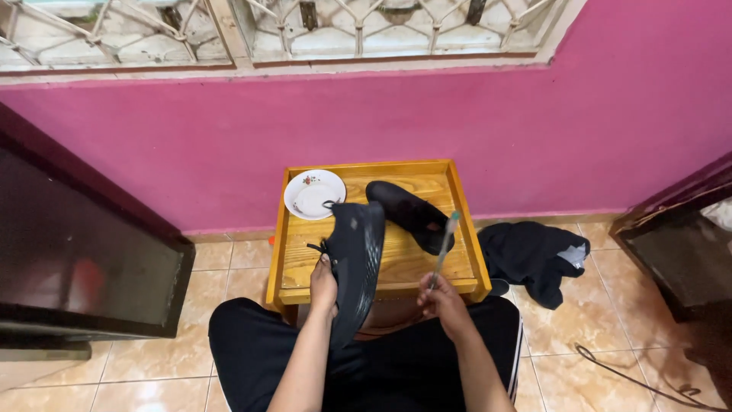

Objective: The person scrubs a black shoe with a toothbrush, repeatedly dipping the brush into a small bowl of liquid and cleaning the upper, laces, and sole. The shoe is rotated and repositioned throughout the process.

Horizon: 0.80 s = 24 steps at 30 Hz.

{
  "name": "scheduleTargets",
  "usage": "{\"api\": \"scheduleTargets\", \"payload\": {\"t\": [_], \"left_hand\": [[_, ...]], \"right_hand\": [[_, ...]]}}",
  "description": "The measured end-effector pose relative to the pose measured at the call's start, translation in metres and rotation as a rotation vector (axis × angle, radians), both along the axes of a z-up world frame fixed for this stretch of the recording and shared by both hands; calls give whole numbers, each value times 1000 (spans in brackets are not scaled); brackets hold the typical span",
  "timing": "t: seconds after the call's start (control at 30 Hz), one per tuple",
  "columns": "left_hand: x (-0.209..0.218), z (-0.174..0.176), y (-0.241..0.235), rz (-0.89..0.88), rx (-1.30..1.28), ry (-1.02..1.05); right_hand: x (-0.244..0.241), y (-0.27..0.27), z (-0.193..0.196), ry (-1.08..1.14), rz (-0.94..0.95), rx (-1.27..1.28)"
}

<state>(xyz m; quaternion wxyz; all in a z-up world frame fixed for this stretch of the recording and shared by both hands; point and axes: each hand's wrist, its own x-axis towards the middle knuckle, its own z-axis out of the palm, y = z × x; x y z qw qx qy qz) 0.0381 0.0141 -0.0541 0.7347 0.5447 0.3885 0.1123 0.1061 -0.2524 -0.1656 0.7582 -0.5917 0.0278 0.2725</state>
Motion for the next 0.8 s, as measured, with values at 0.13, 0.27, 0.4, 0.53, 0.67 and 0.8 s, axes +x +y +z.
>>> {"api": "scheduleTargets", "payload": {"t": [0.13,0.27,0.4,0.53,0.67,0.8], "left_hand": [[23,-49,24,20,-173,168],[41,-111,56,-195,200,227],[42,-107,73,-464,214,224],[38,-116,92,-543,7,313],[31,-156,100,-526,107,-11],[28,-150,88,-528,282,81]], "right_hand": [[-15,12,30,-6,-13,-19],[-12,8,24,-156,30,-222],[-10,8,13,-515,115,-571],[-23,34,46,-617,390,-763],[-15,61,72,-972,709,-833],[47,22,-4,-1143,335,-1278]]}}
